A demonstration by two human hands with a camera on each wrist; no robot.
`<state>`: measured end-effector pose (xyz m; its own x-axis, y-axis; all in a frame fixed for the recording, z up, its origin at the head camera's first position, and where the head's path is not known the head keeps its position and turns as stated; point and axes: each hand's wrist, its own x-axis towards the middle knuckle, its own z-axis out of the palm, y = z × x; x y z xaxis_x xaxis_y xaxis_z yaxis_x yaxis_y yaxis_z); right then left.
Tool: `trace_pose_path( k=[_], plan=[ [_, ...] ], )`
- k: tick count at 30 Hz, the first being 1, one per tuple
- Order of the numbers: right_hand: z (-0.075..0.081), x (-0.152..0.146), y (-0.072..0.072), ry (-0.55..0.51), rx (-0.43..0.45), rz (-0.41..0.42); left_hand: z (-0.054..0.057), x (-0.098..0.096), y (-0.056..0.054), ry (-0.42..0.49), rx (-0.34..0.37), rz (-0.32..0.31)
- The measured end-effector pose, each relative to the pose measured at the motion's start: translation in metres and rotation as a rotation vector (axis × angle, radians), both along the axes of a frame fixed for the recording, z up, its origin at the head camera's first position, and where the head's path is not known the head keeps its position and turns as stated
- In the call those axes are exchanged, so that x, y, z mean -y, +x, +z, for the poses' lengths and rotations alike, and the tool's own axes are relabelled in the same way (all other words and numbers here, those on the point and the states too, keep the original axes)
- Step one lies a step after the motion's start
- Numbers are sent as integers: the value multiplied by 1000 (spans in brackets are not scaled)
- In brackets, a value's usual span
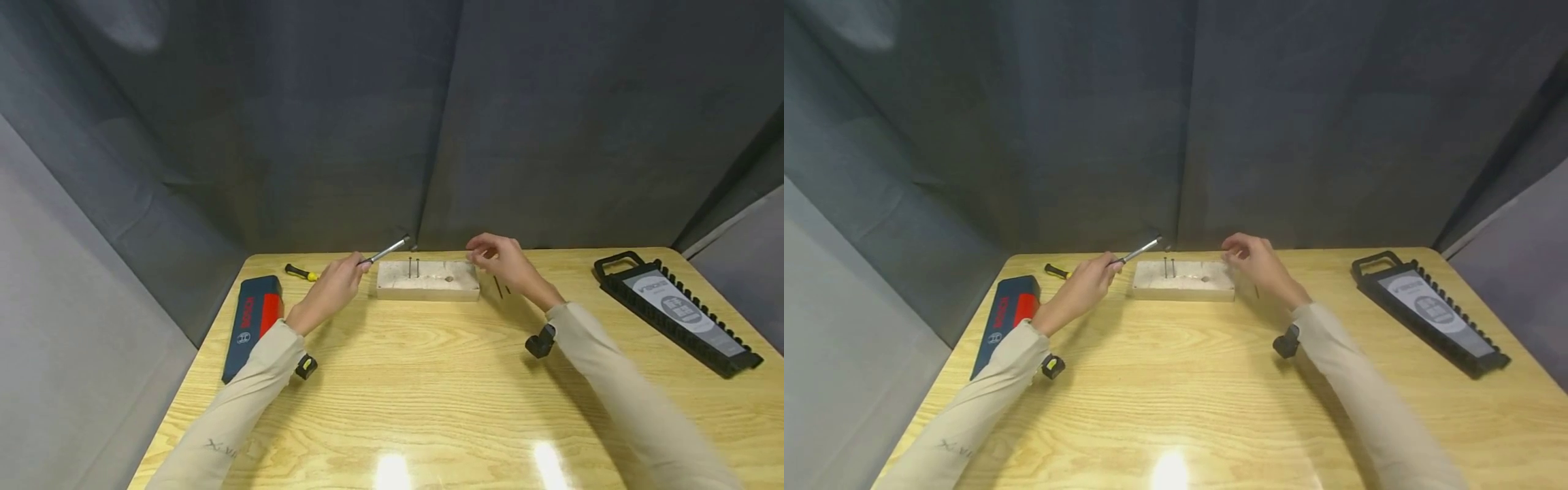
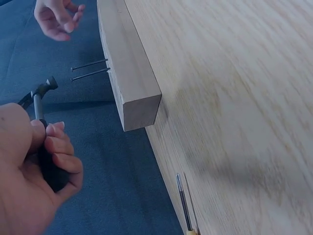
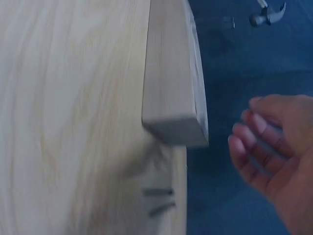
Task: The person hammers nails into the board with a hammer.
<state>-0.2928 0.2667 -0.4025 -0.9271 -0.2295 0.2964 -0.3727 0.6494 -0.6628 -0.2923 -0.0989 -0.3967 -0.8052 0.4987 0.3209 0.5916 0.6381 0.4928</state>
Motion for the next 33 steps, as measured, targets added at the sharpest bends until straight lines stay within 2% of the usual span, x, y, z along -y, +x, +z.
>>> trace_pose_path(
  k=[4,8,12,14,17,21,24,29,31,33],
  plan=[
    [3,-17,2,106,85,-111,-2,1,-1,-1,21,2],
    [-4,-35,3,181,209,-189,-4,4,1,-12,37,12],
    [-17,-53,1,166,329,-204,-6,4,1,-10,45,5],
    [-23,-57,0,160,362,-205,-7,4,0,-9,38,-5],
    [-28,-55,-2,168,416,-193,-8,5,-1,-17,25,-14],
    [-27,-43,-5,239,487,-157,-10,11,1,-31,11,-9],
    [-23,-38,-6,283,511,-158,-10,12,1,-24,-2,-23],
    [-15,-42,-4,281,478,-165,-9,11,-1,3,-11,-50],
    [-10,-42,-3,257,432,-173,-8,11,-1,4,-10,-51],
    [-4,-39,-1,227,351,-186,-8,12,-1,4,-9,-47]
  ],
)
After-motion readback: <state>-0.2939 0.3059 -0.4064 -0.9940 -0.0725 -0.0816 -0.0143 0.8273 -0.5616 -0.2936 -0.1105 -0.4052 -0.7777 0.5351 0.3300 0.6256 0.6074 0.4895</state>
